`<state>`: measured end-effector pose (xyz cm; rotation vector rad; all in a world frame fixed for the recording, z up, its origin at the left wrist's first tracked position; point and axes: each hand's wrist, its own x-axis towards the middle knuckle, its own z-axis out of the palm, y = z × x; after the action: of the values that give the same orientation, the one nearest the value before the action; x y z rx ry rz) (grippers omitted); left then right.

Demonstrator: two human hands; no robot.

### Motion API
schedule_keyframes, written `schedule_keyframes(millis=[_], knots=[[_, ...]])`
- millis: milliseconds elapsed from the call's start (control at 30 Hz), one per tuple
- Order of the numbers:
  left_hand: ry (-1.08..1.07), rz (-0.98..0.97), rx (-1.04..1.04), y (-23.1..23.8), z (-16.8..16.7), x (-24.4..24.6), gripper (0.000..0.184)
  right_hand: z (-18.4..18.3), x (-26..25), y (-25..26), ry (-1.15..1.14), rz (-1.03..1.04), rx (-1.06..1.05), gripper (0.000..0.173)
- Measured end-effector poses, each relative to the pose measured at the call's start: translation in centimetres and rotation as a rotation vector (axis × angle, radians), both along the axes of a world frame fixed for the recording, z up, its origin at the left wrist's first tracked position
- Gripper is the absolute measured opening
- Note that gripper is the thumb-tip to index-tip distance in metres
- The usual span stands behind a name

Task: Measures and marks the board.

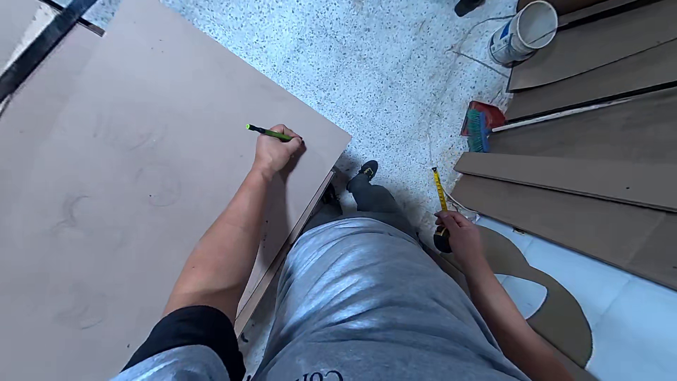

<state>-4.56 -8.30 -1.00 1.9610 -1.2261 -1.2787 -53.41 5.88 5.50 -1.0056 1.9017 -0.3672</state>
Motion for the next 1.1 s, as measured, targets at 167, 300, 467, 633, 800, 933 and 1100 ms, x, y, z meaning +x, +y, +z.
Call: schedule_keyframes(millis=[167,300,467,633,800,933,1100], knots=[[-0.117,-0.079,-0.025,-0.2,0.3,-0.5,0.013,0.3,-0.8,0.9,0.032,-0.058,-0.008,0.028],[-0.002,-0.125,-0.012,-0.2,0.0,0.3,0.014,0.0,-1.2,2.0,0.036,-0.090,0.012,0.029],[-0.001,0.020,-0.008,-0.2,0.0,-0.5,0.012,-0.4,-0.6,2.3,0.011,-0.072,0.015,0.029],[0.155,0.101,-0.063,-0.3,-0.1,-0.1,0.022,-0.1,-0.8,2.0,0.008,-0.062,0.013,0.029],[0.185,0.002,-0.079,-1.2,-0.3,-0.7,0.011,-0.2,-1.8,2.4,0.048,-0.060,0.013,0.029],[0.058,0.019,-0.067,-1.4,-0.3,-1.0,0.012,0.1,-1.9,2.5,0.057,-0.053,0.011,0.029],[0.004,-0.009,-0.082,-1.3,-0.3,-1.3,0.012,0.1,-1.9,2.7,0.046,-0.068,0.015,0.030]])
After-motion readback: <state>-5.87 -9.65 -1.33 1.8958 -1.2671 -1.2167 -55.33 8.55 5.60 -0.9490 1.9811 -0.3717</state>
